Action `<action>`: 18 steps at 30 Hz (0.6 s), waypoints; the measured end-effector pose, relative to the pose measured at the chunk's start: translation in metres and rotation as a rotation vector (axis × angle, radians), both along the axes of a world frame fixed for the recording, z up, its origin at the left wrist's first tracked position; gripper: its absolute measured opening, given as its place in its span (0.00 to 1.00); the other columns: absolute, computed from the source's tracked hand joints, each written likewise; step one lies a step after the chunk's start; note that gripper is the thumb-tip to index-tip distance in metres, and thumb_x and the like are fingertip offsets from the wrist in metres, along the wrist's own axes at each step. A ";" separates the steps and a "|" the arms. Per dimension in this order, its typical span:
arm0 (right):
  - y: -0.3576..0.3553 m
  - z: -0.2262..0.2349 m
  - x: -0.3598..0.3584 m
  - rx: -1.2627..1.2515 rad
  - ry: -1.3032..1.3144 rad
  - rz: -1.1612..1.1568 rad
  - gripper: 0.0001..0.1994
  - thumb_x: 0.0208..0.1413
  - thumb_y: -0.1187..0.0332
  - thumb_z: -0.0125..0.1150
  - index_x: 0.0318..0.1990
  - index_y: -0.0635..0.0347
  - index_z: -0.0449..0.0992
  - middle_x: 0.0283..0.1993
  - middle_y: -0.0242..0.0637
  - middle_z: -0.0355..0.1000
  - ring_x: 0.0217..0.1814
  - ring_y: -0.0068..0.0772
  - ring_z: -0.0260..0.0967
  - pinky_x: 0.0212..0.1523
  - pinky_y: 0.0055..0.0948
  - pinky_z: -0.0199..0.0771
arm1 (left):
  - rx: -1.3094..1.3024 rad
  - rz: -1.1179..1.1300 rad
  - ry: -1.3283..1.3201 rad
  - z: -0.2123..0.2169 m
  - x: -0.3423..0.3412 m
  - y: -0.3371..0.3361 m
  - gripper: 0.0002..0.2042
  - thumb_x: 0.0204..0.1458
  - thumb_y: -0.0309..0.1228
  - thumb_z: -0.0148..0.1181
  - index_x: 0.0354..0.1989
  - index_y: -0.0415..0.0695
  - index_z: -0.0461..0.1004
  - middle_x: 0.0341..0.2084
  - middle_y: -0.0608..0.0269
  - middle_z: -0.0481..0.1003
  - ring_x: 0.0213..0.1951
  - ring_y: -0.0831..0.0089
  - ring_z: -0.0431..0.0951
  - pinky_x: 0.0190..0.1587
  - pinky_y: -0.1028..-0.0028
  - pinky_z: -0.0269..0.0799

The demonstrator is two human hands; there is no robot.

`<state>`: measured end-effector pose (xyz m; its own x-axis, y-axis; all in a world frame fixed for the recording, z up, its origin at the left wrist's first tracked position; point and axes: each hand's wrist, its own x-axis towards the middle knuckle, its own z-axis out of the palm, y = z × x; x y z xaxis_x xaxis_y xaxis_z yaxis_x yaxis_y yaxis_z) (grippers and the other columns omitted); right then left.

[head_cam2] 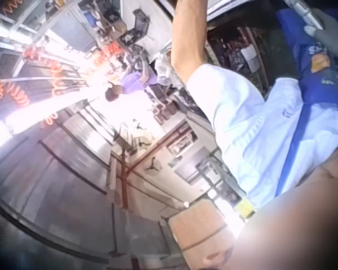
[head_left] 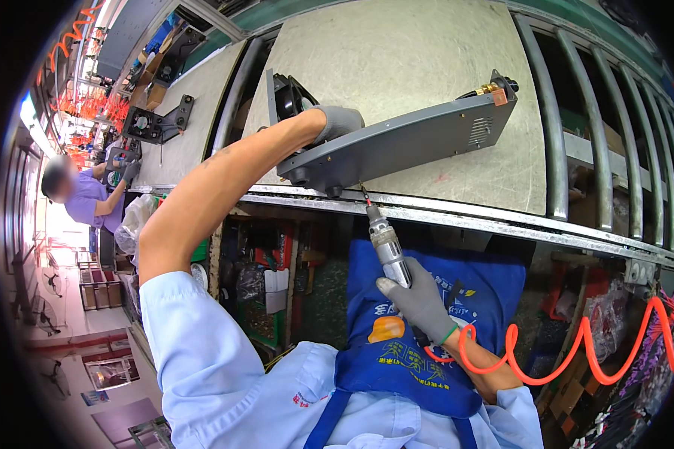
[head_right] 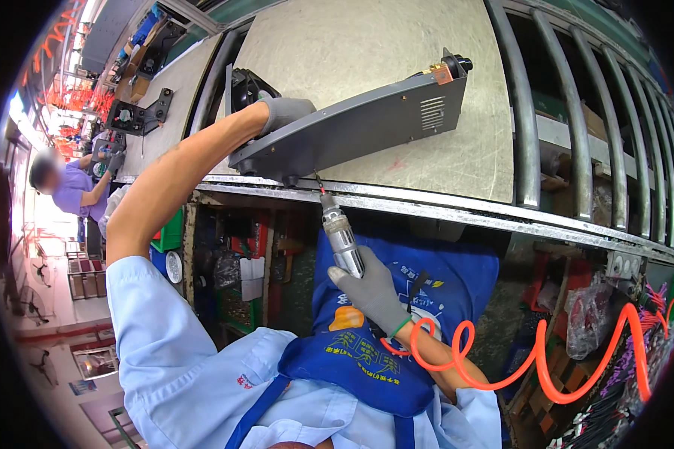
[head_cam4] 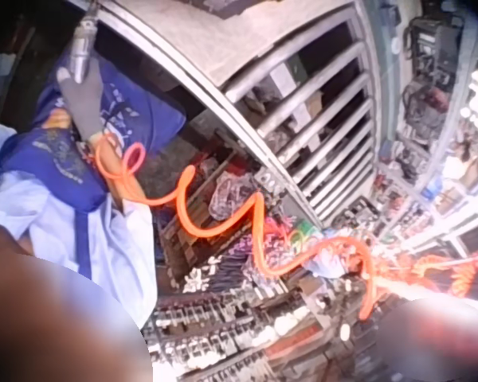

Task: Assemble internal components and wiring for an electronic power unit at a factory workbench.

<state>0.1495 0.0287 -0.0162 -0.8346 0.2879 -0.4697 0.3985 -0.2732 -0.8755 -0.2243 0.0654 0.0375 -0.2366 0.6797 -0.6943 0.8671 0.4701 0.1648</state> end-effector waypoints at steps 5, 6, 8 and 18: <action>-0.001 -0.002 -0.002 0.019 0.002 -0.016 0.21 0.53 0.58 0.70 0.49 0.62 0.74 0.37 0.43 0.76 0.37 0.32 0.74 0.42 0.34 0.74 | -0.017 0.093 -0.171 -0.025 -0.009 -0.005 0.18 0.50 0.38 0.61 0.43 0.37 0.83 0.33 0.53 0.83 0.32 0.64 0.81 0.36 0.62 0.74; -0.002 -0.002 -0.002 0.009 -0.001 -0.024 0.21 0.53 0.58 0.70 0.49 0.62 0.74 0.37 0.43 0.76 0.36 0.32 0.73 0.41 0.34 0.74 | -0.024 0.088 -0.211 -0.030 -0.013 -0.006 0.19 0.50 0.39 0.61 0.45 0.38 0.82 0.35 0.54 0.83 0.34 0.64 0.82 0.38 0.62 0.75; -0.001 0.002 -0.005 -0.015 -0.016 -0.001 0.21 0.53 0.58 0.70 0.49 0.62 0.74 0.36 0.42 0.76 0.36 0.32 0.74 0.41 0.34 0.74 | 0.011 0.165 -0.272 -0.050 -0.025 -0.015 0.20 0.51 0.39 0.61 0.46 0.38 0.82 0.36 0.53 0.83 0.34 0.64 0.82 0.38 0.62 0.75; -0.009 0.001 -0.009 -0.220 -0.003 -0.029 0.19 0.55 0.60 0.69 0.47 0.61 0.73 0.28 0.33 0.71 0.21 0.20 0.68 0.22 0.26 0.70 | 0.041 0.136 -0.256 -0.040 -0.014 -0.007 0.20 0.52 0.40 0.60 0.47 0.38 0.82 0.39 0.54 0.83 0.36 0.64 0.82 0.40 0.63 0.75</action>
<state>0.1406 0.0196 -0.0154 -0.8260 0.2021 -0.5261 0.3900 -0.4688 -0.7925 -0.2386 0.0583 -0.0021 -0.1479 0.6822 -0.7160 0.7243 0.5677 0.3912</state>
